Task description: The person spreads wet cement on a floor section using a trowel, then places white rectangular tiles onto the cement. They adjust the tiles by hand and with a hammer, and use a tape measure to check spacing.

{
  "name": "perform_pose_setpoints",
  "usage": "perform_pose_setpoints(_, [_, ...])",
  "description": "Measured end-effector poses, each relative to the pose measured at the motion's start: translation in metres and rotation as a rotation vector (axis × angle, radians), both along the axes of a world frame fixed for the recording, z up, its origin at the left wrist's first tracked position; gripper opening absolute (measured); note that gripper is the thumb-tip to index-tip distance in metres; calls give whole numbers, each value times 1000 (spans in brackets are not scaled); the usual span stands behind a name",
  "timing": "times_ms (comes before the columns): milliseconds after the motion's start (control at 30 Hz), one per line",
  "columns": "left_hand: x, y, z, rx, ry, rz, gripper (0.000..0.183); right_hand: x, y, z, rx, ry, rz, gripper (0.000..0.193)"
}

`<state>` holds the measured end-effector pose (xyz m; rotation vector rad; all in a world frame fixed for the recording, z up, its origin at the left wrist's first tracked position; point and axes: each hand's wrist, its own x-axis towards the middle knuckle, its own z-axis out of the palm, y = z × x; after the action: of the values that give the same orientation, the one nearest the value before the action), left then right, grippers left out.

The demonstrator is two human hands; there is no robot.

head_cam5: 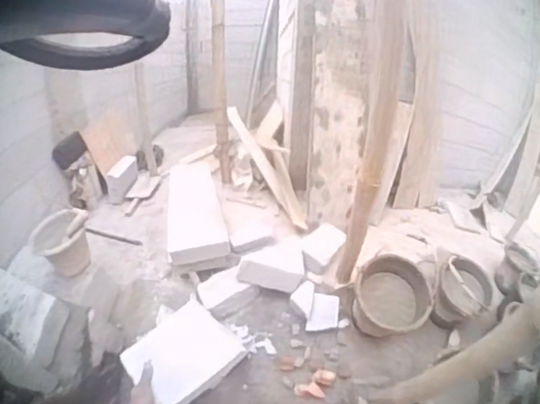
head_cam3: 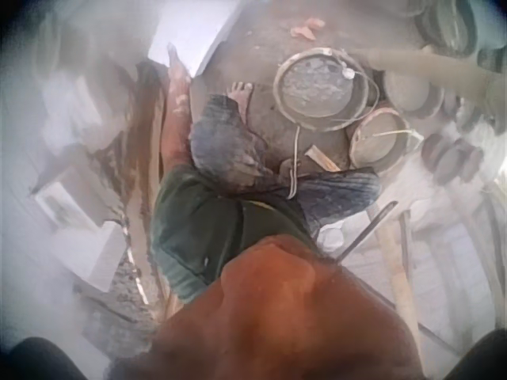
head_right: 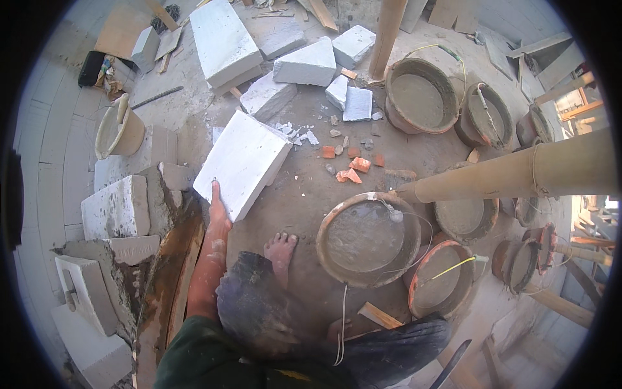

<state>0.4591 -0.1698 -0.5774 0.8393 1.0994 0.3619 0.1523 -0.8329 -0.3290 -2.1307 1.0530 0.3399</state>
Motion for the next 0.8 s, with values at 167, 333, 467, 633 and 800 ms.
perform_pose_setpoints(167, [8,28,7,71,11,-75,90,89,-1,42,62,-335,467,60])
perform_pose_setpoints(333, [10,54,17,38,15,-117,88,262,156,-76,739,-475,385,67])
perform_pose_setpoints(467, [10,49,22,59,21,-66,84,389,320,-115,1164,-660,547,36])
perform_pose_setpoints(633, [11,47,22,-31,-99,-35,76,454,453,-93,898,-1042,686,21])
perform_pose_setpoints(800, [6,47,13,-3,-100,-8,74,472,514,-10,1181,-1239,725,19])
